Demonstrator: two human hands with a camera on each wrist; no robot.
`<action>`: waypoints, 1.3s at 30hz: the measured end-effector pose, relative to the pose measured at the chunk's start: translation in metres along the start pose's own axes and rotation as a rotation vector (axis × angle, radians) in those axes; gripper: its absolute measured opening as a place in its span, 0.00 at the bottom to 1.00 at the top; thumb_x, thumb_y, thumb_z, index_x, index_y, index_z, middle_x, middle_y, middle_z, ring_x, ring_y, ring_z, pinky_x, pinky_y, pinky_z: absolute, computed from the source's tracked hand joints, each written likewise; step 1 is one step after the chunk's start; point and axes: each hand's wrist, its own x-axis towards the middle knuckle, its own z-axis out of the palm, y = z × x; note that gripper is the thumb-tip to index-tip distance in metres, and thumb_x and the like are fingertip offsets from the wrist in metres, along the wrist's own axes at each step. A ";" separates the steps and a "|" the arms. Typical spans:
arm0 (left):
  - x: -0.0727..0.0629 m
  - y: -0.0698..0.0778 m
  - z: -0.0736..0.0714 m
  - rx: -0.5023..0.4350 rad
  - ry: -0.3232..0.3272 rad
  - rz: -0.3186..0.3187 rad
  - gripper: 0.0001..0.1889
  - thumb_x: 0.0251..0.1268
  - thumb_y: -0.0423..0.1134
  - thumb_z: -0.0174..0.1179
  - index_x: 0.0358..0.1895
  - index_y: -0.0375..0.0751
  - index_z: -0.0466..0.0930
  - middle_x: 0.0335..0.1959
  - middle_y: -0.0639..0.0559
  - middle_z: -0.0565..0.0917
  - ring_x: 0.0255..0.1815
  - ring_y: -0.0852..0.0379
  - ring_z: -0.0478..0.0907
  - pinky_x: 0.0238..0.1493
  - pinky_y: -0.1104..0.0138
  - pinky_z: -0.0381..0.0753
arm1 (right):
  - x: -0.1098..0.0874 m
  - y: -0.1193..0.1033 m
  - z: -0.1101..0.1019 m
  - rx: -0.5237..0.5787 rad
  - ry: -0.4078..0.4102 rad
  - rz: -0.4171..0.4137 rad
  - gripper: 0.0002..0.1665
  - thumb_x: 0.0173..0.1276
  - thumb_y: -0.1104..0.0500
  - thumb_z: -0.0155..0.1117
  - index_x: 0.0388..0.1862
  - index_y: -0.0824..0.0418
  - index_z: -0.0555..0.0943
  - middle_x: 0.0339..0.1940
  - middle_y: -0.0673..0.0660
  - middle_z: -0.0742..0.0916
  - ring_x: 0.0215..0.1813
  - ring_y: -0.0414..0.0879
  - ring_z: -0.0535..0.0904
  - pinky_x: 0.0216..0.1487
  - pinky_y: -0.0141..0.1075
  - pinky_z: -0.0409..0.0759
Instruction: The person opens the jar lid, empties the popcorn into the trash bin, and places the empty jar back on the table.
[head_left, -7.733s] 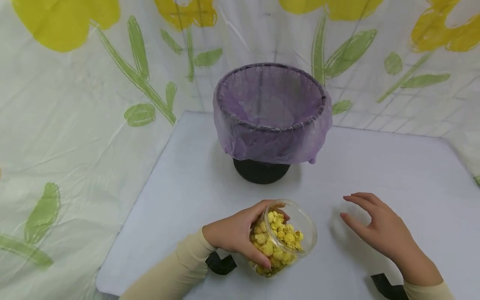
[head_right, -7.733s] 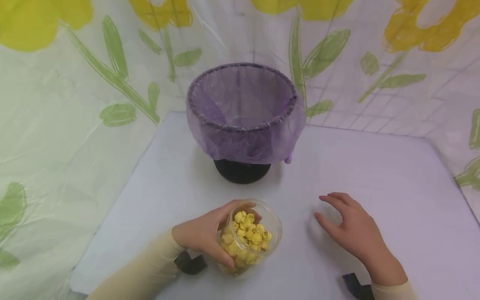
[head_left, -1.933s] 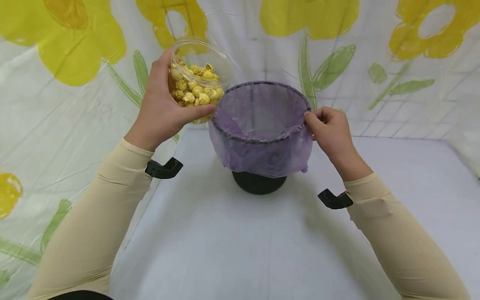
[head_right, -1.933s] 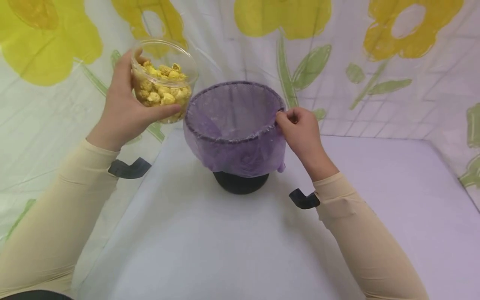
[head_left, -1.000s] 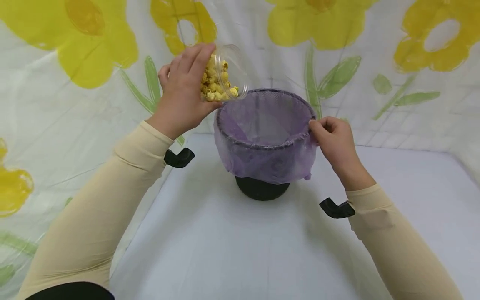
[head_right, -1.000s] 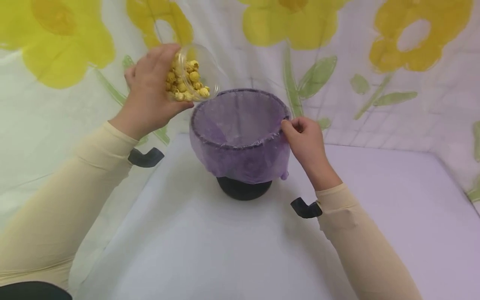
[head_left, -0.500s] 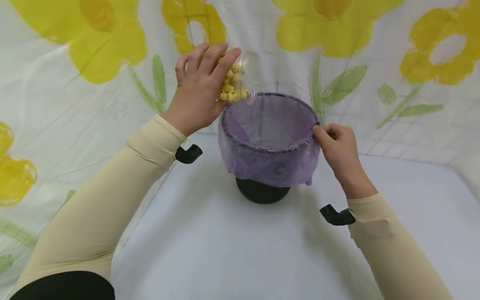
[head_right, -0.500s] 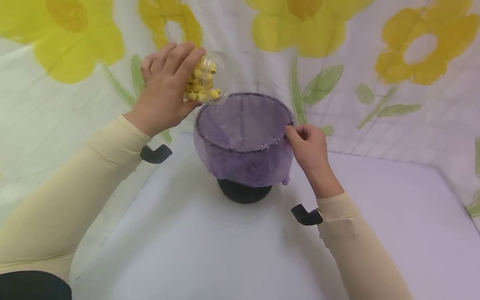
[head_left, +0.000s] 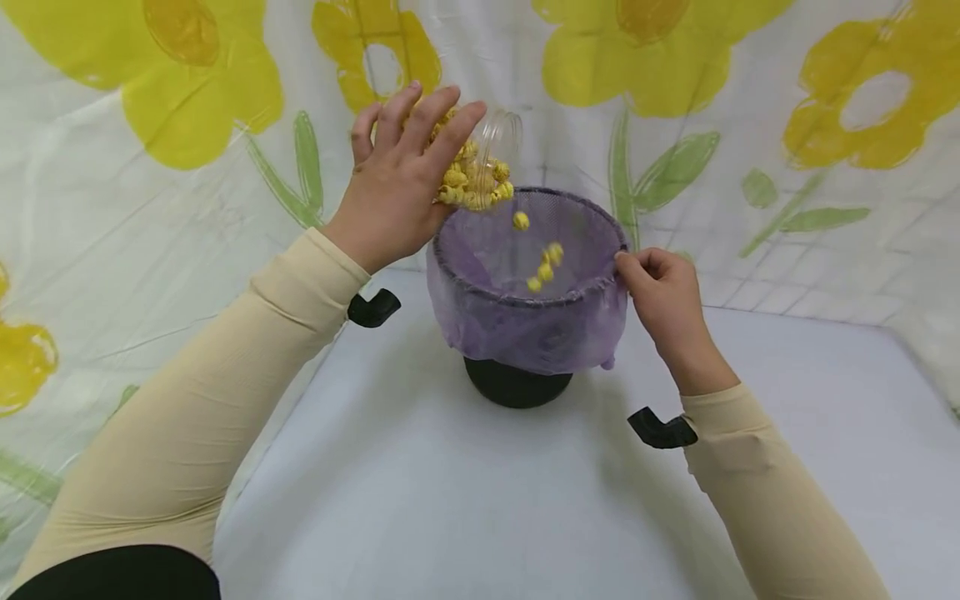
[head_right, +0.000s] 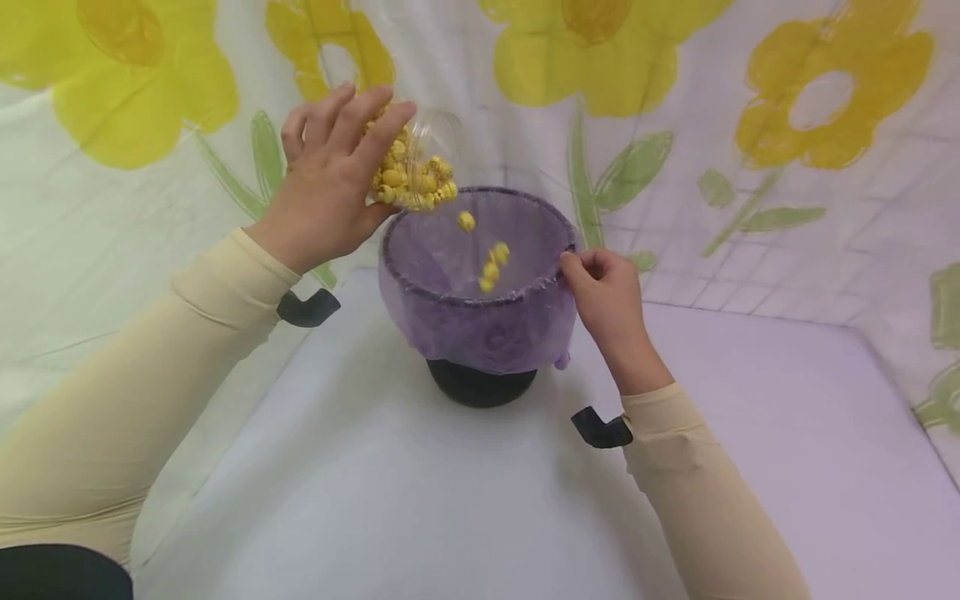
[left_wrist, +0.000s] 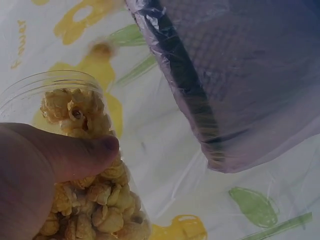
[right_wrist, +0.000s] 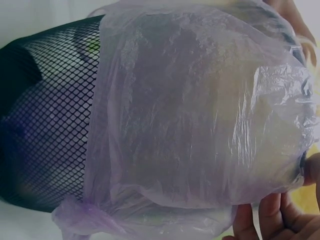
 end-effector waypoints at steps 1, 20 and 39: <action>0.000 0.000 0.000 0.005 0.000 0.003 0.45 0.66 0.36 0.71 0.83 0.51 0.55 0.82 0.44 0.58 0.83 0.39 0.46 0.74 0.42 0.43 | 0.000 0.000 0.000 -0.002 -0.004 0.002 0.19 0.78 0.48 0.62 0.35 0.61 0.83 0.23 0.38 0.82 0.33 0.40 0.75 0.33 0.33 0.72; 0.001 0.000 0.003 0.050 0.013 0.038 0.46 0.63 0.24 0.61 0.83 0.58 0.56 0.82 0.44 0.56 0.84 0.38 0.44 0.79 0.38 0.33 | 0.002 0.000 0.001 -0.011 0.006 -0.002 0.19 0.78 0.48 0.62 0.34 0.62 0.83 0.22 0.38 0.81 0.31 0.40 0.74 0.31 0.34 0.70; 0.002 0.000 0.009 0.178 0.111 0.133 0.40 0.73 0.22 0.37 0.83 0.62 0.57 0.81 0.45 0.58 0.83 0.39 0.47 0.77 0.36 0.41 | 0.002 -0.001 0.001 0.012 0.014 -0.004 0.17 0.77 0.49 0.63 0.32 0.59 0.83 0.22 0.38 0.82 0.32 0.39 0.76 0.32 0.32 0.73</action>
